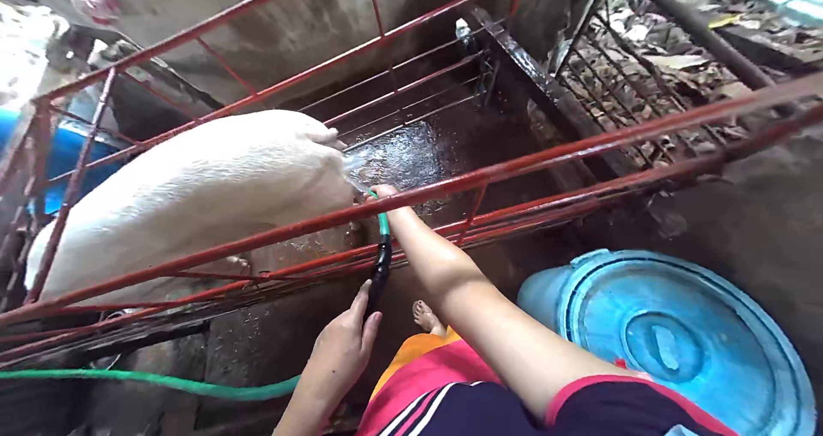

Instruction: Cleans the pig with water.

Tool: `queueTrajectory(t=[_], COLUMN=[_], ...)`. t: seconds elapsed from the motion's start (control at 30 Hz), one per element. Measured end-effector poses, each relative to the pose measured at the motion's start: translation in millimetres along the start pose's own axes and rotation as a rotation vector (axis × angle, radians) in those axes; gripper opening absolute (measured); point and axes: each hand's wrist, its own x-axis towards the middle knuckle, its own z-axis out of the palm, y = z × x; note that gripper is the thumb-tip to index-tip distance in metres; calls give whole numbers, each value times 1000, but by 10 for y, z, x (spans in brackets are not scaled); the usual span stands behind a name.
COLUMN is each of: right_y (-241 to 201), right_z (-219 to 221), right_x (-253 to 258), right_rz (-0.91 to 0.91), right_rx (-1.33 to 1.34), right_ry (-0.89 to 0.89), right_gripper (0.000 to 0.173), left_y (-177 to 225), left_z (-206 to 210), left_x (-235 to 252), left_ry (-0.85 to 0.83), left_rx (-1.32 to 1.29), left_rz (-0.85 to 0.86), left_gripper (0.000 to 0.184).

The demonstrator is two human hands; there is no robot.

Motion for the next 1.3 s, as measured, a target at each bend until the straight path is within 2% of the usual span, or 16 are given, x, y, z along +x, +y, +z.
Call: queueTrajectory(t=[0.07, 0.13, 0.37, 0.6, 0.73, 0.9, 1.07, 1.3], right_y=[-84, -214, -550, -870, -794, -480, -209, -140], right_z=[44, 55, 32, 301, 287, -32, -253, -252], right_x=[119, 189, 461, 404, 519, 594, 476, 795], right_rz=[94, 139, 164, 121, 153, 326, 501, 461], right_rx=[286, 390, 454, 310, 311, 357, 551, 611], right_ry=[-40, -133, -82, -249, -218, 16, 174, 7], right_gripper=[14, 15, 14, 24, 23, 21, 12, 11], left_y=[111, 190, 371, 359, 353, 497, 617, 658], left_z=[-18, 26, -196, -102, -95, -343, -423, -317], left_x=[83, 141, 534, 528, 574, 839, 1017, 996], left_ry=[-16, 9, -54, 117, 137, -159, -267, -282], left_rx=[11, 25, 16, -38, -25, 50, 144, 149], left_rz=[-51, -81, -246, -232, -267, -400, -390, -417], left_gripper=[53, 54, 55, 55, 54, 50, 43, 47])
